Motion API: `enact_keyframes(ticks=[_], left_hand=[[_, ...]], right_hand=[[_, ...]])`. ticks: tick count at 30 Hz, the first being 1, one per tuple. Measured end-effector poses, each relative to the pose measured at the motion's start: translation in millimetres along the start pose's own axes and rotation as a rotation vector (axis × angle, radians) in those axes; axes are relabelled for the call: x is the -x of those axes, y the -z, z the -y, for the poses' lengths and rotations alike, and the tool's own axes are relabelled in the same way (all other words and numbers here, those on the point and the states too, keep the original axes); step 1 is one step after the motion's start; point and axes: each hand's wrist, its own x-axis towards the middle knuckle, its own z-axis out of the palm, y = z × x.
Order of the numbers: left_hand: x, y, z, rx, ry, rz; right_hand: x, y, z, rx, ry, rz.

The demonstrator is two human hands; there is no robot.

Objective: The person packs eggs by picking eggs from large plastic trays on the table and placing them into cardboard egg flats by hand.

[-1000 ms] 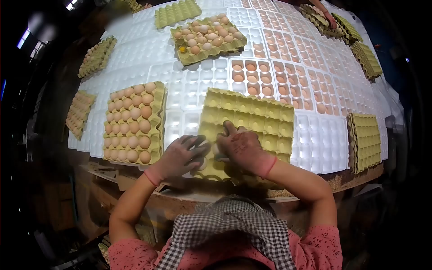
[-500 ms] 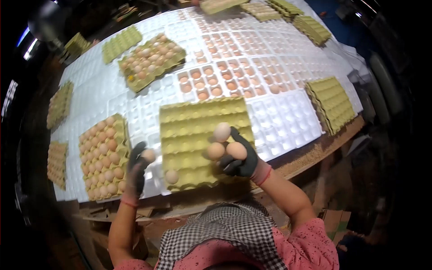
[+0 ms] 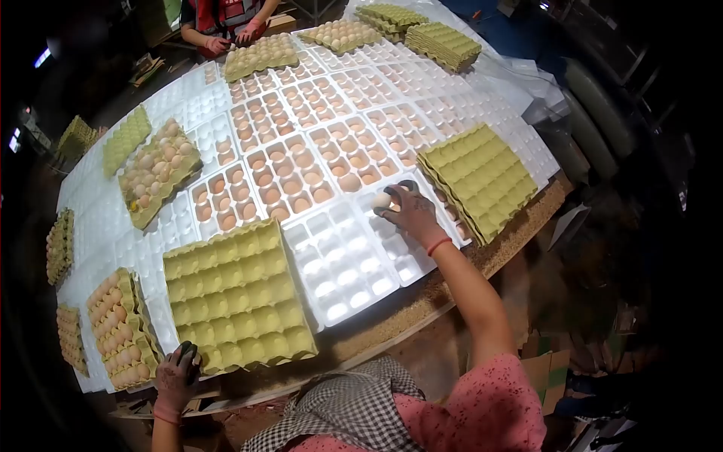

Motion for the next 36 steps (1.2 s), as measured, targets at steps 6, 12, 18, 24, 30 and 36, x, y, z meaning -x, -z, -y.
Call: enact_keyframes(ticks=[6, 12, 18, 24, 30, 36], left_hand=[[-11.7, 27.7, -25.3, 0.028, 0.241, -0.031], [-96.7, 41.1, -98.9, 0.995, 0.413, -0.246], [-262.2, -50.5, -192.2, 0.86, 0.07, -0.194], [-356.7, -134.1, -207.5, 0.616, 0.101, -0.02], [-343.7, -157.1, -189.8, 0.304, 0.008, -0.24], [-312.8, -125.7, -240.9, 0.408, -0.208, -0.035]], right_hand=[[-59.4, -1.5, -3.1, 0.083, 0.142, -0.067], [-88.1, -53.0, -75.5, 0.263, 0.377, -0.37], [-94.0, -65.9, -12.2, 0.121, 0.71, -0.199], [-90.0, -36.6, -10.5, -0.174, 0.477, -0.015], [-60.7, -41.9, -90.8, -0.491, 0.368, -0.351], [-51.3, -30.6, -65.5, -0.343, 0.512, -0.339]])
